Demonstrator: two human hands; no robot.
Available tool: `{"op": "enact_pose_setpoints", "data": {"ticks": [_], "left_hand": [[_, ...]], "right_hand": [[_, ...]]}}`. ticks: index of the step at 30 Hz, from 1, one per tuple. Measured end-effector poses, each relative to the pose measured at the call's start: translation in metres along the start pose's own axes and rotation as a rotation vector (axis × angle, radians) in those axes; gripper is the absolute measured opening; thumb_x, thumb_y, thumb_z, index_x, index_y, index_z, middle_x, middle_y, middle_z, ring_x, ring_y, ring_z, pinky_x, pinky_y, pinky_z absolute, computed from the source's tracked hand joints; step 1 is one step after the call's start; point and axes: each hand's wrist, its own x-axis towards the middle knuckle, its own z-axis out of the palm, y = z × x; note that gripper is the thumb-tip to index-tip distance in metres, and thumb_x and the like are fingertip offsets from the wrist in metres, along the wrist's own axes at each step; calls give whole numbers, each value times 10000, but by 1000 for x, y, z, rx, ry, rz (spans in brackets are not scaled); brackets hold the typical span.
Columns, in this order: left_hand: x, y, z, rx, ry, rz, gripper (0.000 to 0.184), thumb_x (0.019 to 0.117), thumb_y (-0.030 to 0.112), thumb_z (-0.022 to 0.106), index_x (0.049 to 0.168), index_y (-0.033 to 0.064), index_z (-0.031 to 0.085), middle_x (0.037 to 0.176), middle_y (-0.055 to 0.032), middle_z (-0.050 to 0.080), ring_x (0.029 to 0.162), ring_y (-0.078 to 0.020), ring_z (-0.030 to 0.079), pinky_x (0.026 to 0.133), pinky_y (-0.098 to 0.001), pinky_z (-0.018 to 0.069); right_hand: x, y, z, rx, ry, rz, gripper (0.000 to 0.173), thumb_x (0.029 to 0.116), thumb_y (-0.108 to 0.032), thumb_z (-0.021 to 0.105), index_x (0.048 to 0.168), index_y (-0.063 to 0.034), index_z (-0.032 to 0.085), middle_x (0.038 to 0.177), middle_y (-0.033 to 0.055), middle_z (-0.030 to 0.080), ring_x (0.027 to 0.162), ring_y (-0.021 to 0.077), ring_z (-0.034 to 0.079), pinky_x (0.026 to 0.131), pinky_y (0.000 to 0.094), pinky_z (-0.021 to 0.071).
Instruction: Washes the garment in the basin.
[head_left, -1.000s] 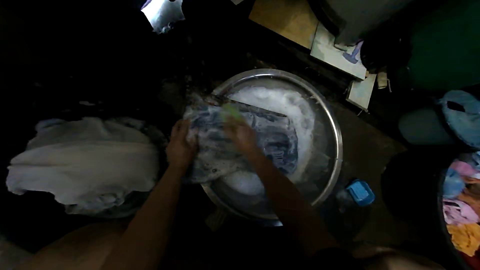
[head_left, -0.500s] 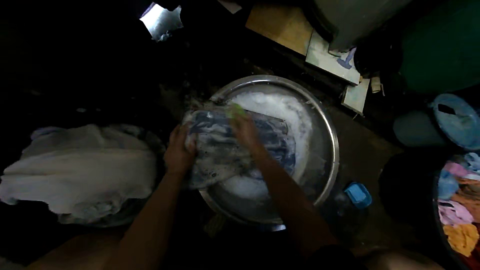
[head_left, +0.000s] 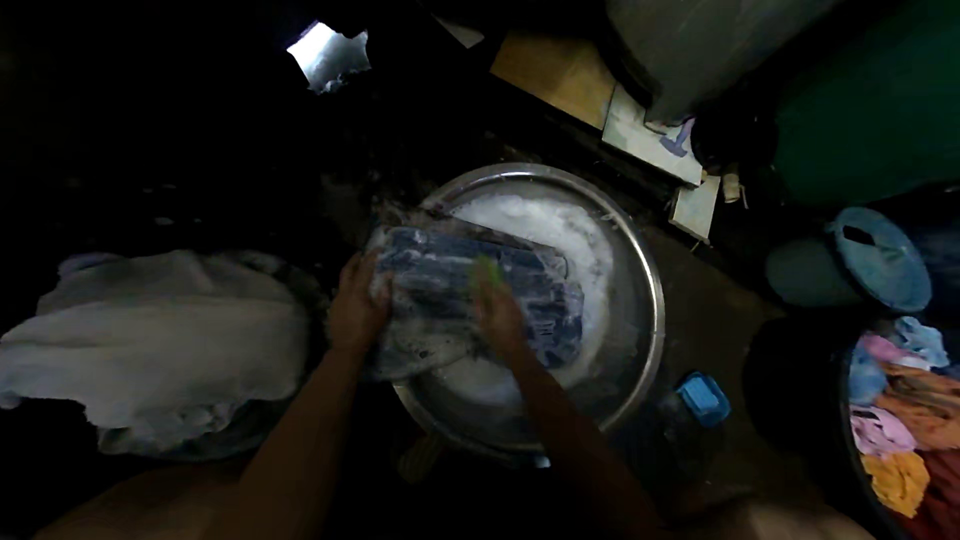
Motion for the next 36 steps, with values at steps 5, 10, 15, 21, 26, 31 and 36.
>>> {"op": "enact_pose_setpoints", "data": {"ticks": [5,10,15,21,26,31,36], "left_hand": [[-2,8,-6,27,-28,5,531,1085,331,495,1582,174,396,1623,-217,343,1346,-484,509,1040,-671,442],[-16,47,-19,52,54,113,399,1028,139,573,1418,52,582,1579,-280,384,1476,-524,293,1161,-732,192],[-121,140,-26,-115,-390,472,377,1047,65,495,1412,39,584,1408,-183,608,1299,-331,593,1120,-511,448],[-218,148,14,-210,-533,859,335,991,-14,550,1277,73,703,1331,-115,681,1252,-276,642,1091,-486,493],[-229,151,8,-227,-886,668,358,1006,54,590,1363,66,612,1381,-132,624,1256,-246,611,1095,-447,476],[-202,181,-26,-330,-697,243,935,934,386,734,1650,170,171,1679,-161,247,1517,-328,323,1210,-527,333],[-137,185,3,-578,-49,50,1043,925,326,763,1645,70,53,1670,-283,135,1523,-426,249,1202,-564,311]], "right_hand": [[-31,139,-102,-253,-171,506,538,1072,-384,491,1575,-206,422,1492,262,485,1240,421,606,1008,552,525],[-23,111,-184,-200,-153,450,609,1025,-479,569,1533,-153,486,1585,283,360,1440,448,402,1157,569,384],[-37,79,-215,331,-106,531,700,1079,-576,346,1484,-23,489,1458,265,525,1301,387,562,1058,548,477],[-69,95,-158,885,-33,703,546,1064,-419,532,1417,-4,512,1328,211,609,1170,306,618,973,502,526],[-82,71,-158,874,108,658,496,1058,-337,572,1372,45,542,1342,248,582,1202,334,581,1004,520,483],[-101,13,-200,793,12,318,478,1070,-389,529,1330,5,603,1274,208,639,1160,279,621,1005,475,498],[-140,-18,-250,642,-129,-109,378,1057,-321,565,1223,2,668,1101,124,692,976,136,651,914,356,536]]}}
